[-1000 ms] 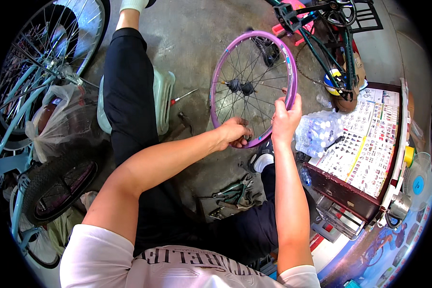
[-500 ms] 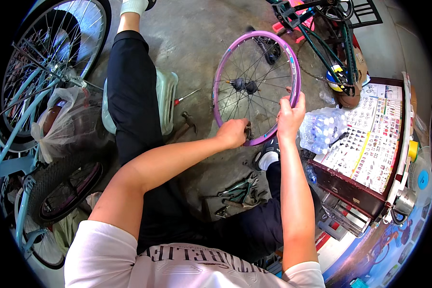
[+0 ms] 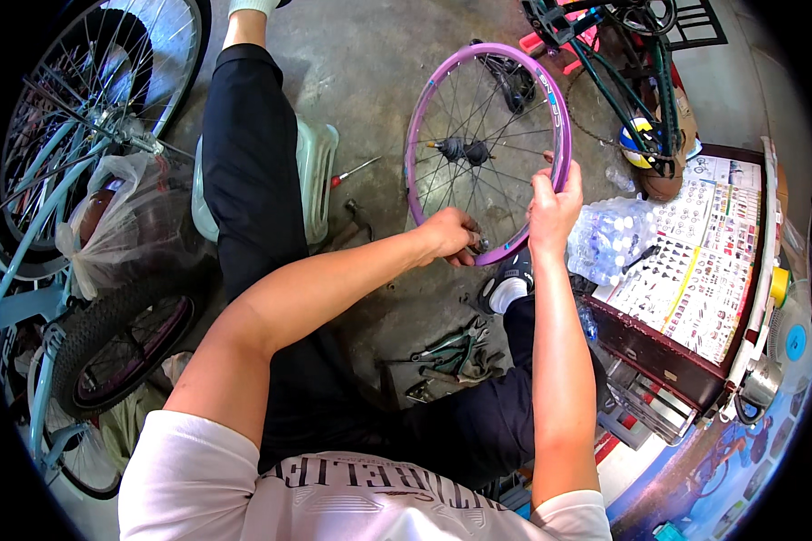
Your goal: The person is sitting on the floor and handling a bicycle wheel by hand, touching the spokes and rotating the rim.
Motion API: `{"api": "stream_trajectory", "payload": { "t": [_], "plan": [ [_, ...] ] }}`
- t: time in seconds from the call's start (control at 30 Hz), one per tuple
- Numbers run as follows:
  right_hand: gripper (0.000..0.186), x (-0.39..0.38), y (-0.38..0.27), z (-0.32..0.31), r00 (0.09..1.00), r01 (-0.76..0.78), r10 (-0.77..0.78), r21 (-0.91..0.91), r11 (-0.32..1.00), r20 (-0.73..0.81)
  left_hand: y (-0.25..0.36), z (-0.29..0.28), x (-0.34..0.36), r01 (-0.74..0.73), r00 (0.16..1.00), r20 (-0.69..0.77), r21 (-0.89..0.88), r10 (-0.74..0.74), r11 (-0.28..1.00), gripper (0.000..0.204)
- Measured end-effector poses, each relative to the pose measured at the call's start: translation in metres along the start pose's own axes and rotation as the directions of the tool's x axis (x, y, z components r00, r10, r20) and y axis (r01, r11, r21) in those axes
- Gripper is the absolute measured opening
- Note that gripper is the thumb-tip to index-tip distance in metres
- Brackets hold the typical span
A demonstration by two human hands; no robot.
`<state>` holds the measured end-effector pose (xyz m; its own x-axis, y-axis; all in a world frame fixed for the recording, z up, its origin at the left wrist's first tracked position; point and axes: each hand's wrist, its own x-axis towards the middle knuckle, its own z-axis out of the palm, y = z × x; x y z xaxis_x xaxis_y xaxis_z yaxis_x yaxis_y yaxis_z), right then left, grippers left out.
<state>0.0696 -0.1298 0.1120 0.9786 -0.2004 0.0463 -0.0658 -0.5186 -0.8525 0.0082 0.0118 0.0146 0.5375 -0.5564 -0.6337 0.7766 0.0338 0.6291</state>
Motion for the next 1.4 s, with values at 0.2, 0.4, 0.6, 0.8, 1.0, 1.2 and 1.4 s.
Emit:
{"api": "stream_trajectory", "payload": {
  "t": [0.2,0.4,0.6,0.8,1.0,1.2,1.4],
  "plan": [
    [0.031,0.001,0.001,0.0,1.0,-0.012,0.013,-0.009,1.0,0.007,-0.002,-0.002,0.003,0.045,0.999,-0.019,-0.075,-0.047,0.996,0.043],
    [0.031,0.001,0.001,0.001,1.0,-0.015,0.015,-0.017,1.0,0.005,-0.006,0.0,0.0,0.064,0.996,-0.042,-0.26,-0.078,0.964,0.036],
    [0.031,0.001,-0.001,0.002,1.0,-0.002,0.003,-0.02,1.0,0.021,-0.007,0.012,-0.005,0.016,0.987,-0.151,-0.212,-0.048,0.977,0.033],
    [0.031,0.0,-0.002,0.003,0.999,0.034,-0.033,-0.03,0.999,0.028,-0.013,0.014,-0.003,-0.024,0.989,-0.149,-0.231,-0.012,0.973,0.035],
    [0.032,0.001,-0.003,0.005,1.0,0.018,-0.018,-0.012,1.0,0.021,-0.019,0.015,0.0,0.016,0.994,-0.094,-0.371,-0.055,0.928,0.046],
    [0.034,0.003,0.0,0.001,1.0,0.017,-0.017,-0.025,1.0,0.024,-0.016,0.018,0.001,0.029,0.999,0.048,-0.446,-0.009,0.895,0.055],
    [0.033,0.001,-0.005,0.004,0.998,0.046,-0.044,-0.037,0.998,0.051,-0.011,0.017,0.005,0.027,0.998,0.066,-0.352,-0.004,0.936,0.056]
  ]
}}
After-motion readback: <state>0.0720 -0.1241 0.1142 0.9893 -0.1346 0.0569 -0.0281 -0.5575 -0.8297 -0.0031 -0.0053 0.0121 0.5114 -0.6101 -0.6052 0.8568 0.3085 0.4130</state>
